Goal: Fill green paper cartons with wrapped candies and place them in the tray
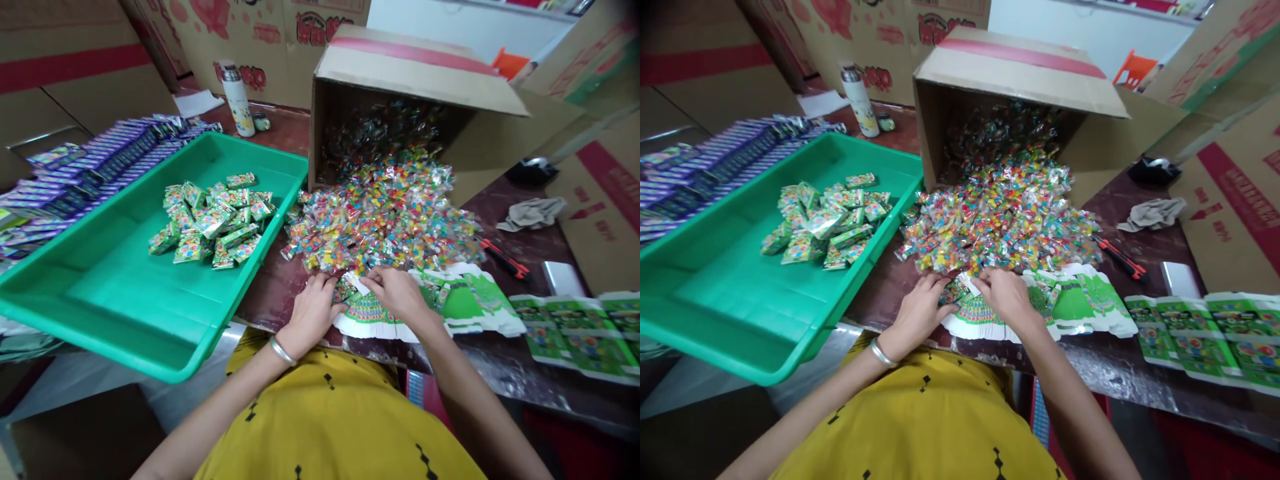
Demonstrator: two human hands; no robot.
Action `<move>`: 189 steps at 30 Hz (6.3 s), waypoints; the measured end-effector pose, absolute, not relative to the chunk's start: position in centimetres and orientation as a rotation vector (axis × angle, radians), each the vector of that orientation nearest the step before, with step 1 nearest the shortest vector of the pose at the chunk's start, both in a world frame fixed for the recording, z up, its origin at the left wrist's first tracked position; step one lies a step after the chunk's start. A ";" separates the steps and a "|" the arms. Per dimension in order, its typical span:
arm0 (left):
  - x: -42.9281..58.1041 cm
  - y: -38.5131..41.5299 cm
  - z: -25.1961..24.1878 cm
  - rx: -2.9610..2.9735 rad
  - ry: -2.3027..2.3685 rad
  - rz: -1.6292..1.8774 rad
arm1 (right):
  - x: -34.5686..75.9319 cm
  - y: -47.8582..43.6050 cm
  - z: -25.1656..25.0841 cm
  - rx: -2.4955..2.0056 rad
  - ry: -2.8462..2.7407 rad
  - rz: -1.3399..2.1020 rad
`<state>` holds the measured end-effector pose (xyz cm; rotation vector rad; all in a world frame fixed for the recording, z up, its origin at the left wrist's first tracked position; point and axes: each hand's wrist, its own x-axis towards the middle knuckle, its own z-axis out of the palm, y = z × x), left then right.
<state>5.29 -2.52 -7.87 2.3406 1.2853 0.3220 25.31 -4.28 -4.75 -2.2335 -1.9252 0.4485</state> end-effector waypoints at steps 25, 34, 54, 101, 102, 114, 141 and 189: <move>1.7 -2.2 -4.8 0.719 0.405 0.558 | 21.6 -7.4 -0.7 -1.427 -1.845 0.459; 1.3 -2.5 -4.8 0.924 0.508 0.408 | 22.4 -7.0 0.8 -1.396 -1.830 1.229; 3.5 -5.1 -5.0 1.147 0.983 1.173 | 17.5 -7.0 -5.5 -1.366 -1.157 0.645; 1.4 -2.3 -6.3 0.957 1.019 1.068 | 26.5 -2.9 -3.8 -1.993 -1.963 0.301; 1.4 -2.2 -6.1 0.901 1.019 1.088 | 26.6 -2.8 -3.9 -2.018 -2.026 0.306; 2.0 -2.6 -6.7 1.003 0.973 0.806 | 26.1 -3.4 -2.3 -1.533 -1.435 0.415; 2.6 -4.9 -4.5 1.200 0.887 1.005 | 18.8 -5.5 -3.7 -1.324 -1.386 0.785; 2.4 -2.4 -6.8 1.713 1.207 0.668 | 23.5 -3.7 -5.5 -2.063 -2.127 0.332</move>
